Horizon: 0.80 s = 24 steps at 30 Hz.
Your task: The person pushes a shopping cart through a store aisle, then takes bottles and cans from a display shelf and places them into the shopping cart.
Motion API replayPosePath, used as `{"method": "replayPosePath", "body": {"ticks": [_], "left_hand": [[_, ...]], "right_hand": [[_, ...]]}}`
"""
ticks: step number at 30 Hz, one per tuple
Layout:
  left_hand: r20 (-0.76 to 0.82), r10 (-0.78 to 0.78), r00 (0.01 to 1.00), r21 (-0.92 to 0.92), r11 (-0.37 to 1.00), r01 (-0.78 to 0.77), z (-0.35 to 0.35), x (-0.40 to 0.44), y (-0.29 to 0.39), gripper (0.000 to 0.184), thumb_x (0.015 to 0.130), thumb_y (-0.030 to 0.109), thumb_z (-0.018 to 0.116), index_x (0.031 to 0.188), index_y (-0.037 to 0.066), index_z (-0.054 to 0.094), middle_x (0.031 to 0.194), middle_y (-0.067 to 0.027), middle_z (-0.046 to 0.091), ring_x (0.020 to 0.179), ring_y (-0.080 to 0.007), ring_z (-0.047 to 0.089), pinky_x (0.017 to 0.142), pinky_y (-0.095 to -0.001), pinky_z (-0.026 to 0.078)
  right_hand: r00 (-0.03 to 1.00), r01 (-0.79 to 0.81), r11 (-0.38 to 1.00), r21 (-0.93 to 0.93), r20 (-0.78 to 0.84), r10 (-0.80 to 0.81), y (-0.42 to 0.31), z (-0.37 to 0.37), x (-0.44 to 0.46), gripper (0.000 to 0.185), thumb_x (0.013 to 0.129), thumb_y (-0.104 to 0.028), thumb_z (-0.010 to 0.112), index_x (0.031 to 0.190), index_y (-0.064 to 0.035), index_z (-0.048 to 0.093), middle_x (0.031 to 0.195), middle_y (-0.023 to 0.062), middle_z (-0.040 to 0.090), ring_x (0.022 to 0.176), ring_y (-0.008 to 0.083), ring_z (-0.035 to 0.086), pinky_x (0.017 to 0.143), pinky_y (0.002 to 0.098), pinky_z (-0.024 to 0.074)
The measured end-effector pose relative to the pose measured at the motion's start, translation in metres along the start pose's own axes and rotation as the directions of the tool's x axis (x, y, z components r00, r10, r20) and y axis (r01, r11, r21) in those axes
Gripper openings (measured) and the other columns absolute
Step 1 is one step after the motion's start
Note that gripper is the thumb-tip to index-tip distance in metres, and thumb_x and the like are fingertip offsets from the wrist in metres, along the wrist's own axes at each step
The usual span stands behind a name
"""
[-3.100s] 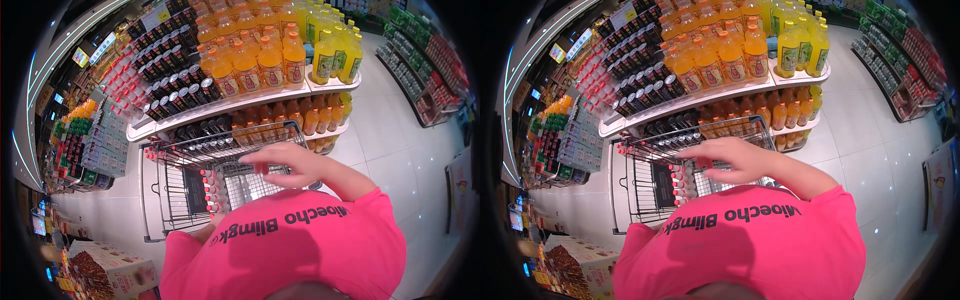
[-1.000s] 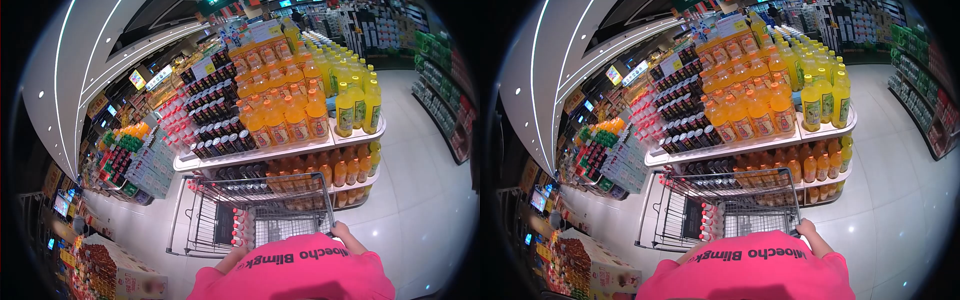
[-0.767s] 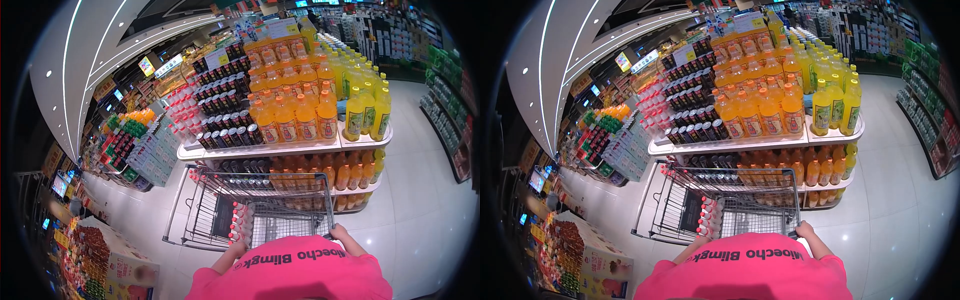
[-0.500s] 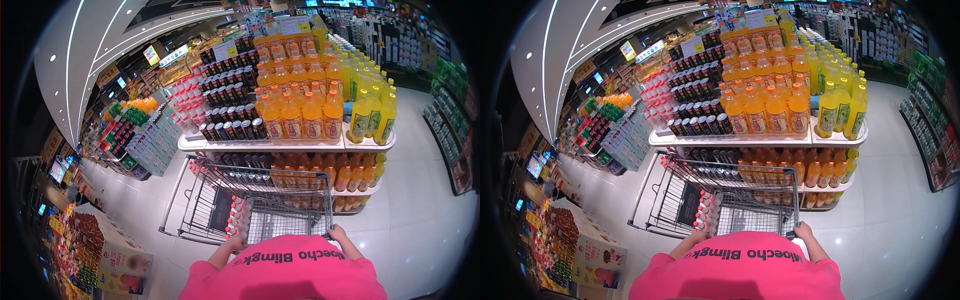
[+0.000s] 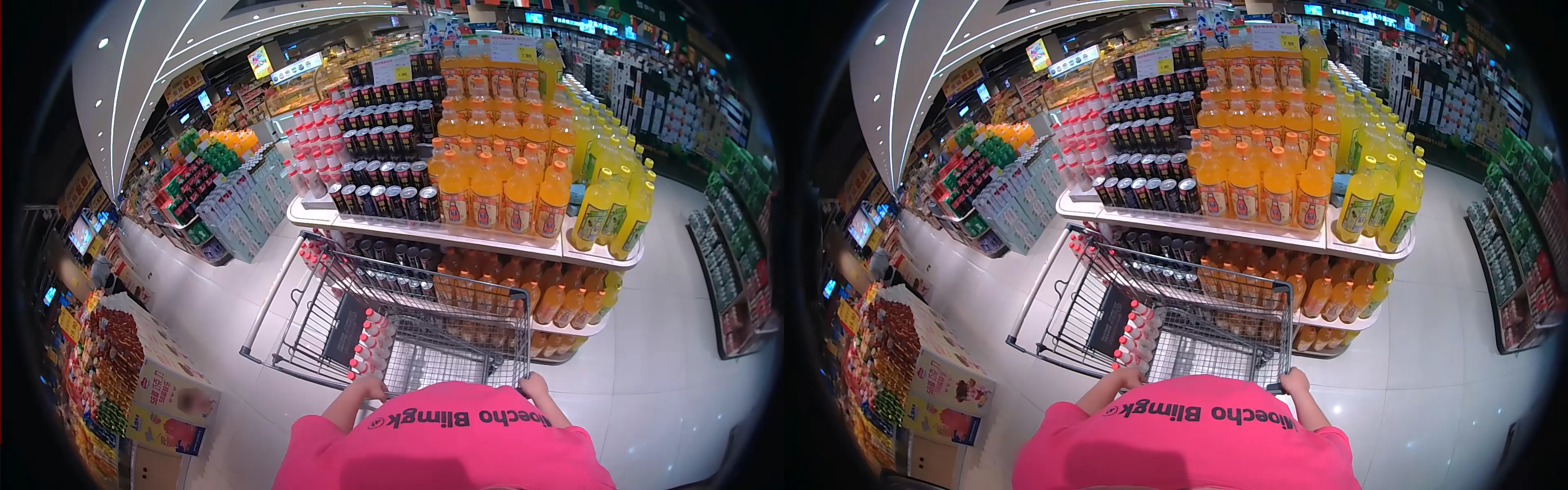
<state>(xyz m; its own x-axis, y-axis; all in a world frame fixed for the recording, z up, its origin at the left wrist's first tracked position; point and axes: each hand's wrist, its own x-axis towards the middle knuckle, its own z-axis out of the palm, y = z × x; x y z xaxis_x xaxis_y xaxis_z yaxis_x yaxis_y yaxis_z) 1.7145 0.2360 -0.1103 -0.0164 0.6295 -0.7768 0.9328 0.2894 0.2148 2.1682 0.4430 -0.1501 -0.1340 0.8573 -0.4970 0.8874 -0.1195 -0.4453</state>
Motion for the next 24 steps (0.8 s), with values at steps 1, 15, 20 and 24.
{"method": "replayPosePath", "body": {"ticks": [1,15,20,24], "left_hand": [[-0.006,-0.002,1.0,-0.004,1.0,0.002,-0.001,-0.002,0.001,0.056,0.06,0.041,0.069,0.111,0.018,0.065,0.107,-0.0104,0.065,0.1,-0.0275,0.06,0.087,-0.0367,0.046],[-0.054,-0.068,0.996,0.057,0.996,0.071,0.004,-0.001,0.003,0.051,0.063,0.038,0.067,0.111,0.021,0.065,0.109,-0.007,0.064,0.102,-0.0252,0.059,0.089,-0.0365,0.045],[-0.047,-0.031,0.998,0.039,0.999,0.033,-0.001,-0.008,0.009,0.047,0.062,0.036,0.066,0.107,0.021,0.067,0.102,-0.0083,0.066,0.098,-0.0257,0.061,0.085,-0.0375,0.046],[-0.033,-0.03,0.999,0.035,0.999,0.031,-0.007,-0.017,0.014,0.046,0.063,0.035,0.066,0.107,0.02,0.067,0.102,-0.0092,0.066,0.097,-0.026,0.061,0.085,-0.0385,0.047]], "right_hand": [[0.999,-0.013,1.0,0.006,0.033,0.013,-0.005,-0.007,-0.005,0.04,0.07,-0.032,0.06,0.094,0.0006,0.062,0.086,0.0207,0.066,0.078,0.0324,0.065,0.072,0.0402,0.051],[0.999,-0.001,0.996,-0.091,-0.032,-0.002,-0.011,-0.007,-0.011,0.039,0.07,-0.027,0.057,0.099,-0.0007,0.061,0.097,0.0228,0.063,0.092,0.0346,0.062,0.078,0.0426,0.0496],[0.98,-0.002,0.996,0.092,-0.199,0.021,-0.02,0.002,-0.017,0.042,0.067,-0.015,0.06,0.104,0.0016,0.05,0.103,0.0231,0.057,0.097,0.0382,0.057,0.082,0.0441,0.0472],[0.963,0.037,0.992,0.123,-0.271,-0.002,-0.038,-0.006,-0.002,0.049,0.064,-0.01,0.062,0.108,0.0021,0.043,0.108,0.0243,0.052,0.099,0.0392,0.055,0.083,0.0448,0.046]]}}
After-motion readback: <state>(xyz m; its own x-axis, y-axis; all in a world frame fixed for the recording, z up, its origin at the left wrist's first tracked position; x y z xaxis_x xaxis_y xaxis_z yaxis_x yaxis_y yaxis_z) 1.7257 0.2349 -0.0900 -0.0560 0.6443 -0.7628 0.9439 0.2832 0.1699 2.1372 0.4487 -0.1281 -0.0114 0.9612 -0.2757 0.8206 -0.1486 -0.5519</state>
